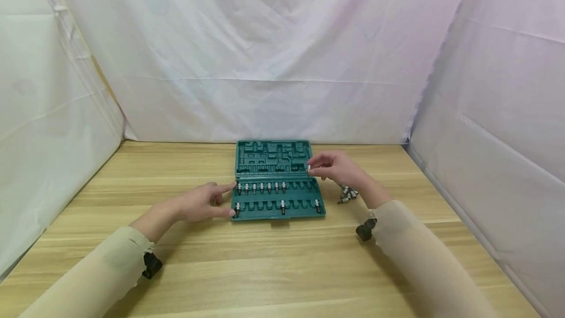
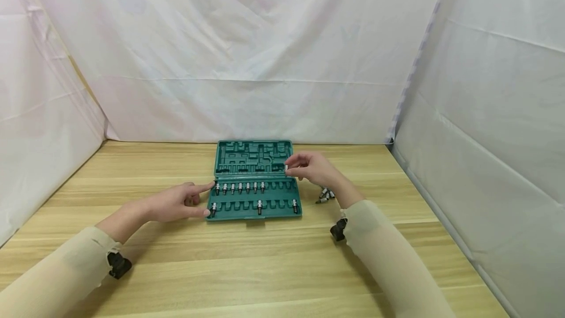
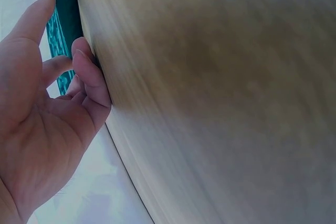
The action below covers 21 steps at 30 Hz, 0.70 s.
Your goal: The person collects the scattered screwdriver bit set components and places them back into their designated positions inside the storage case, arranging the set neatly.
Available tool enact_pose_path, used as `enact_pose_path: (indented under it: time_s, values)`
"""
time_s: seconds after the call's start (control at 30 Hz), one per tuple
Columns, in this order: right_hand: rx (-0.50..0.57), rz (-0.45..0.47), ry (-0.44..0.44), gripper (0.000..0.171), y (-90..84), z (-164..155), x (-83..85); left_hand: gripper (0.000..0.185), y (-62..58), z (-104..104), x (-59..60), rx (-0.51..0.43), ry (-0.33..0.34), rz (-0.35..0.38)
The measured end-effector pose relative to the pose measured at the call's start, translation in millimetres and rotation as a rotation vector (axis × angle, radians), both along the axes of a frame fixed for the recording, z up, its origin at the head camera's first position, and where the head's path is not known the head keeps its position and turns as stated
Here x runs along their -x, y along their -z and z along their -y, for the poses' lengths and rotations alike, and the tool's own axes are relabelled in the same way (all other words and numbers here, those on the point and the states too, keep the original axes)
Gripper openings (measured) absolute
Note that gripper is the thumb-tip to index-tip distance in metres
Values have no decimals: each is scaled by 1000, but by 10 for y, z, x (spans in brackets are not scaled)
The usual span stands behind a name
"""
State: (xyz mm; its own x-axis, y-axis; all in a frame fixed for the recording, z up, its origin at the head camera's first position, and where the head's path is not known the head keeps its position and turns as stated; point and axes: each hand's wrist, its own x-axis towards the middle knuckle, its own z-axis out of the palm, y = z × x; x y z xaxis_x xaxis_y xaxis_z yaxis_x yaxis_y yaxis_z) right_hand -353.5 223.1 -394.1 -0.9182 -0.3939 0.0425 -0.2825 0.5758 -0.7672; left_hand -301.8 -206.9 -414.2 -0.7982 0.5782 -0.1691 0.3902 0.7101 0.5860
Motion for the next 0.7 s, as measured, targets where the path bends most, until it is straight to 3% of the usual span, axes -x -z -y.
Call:
enact_pose_path:
  time_s: [0.3, 0.7]
  values:
    - [-43, -4, -61, 26, 105, 265, 105, 90, 8, 8, 2, -5, 6, -6]
    - [-135, 40, -108, 12, 181, 470, 97, 90, 17, 8, -1, -7, 4, -13]
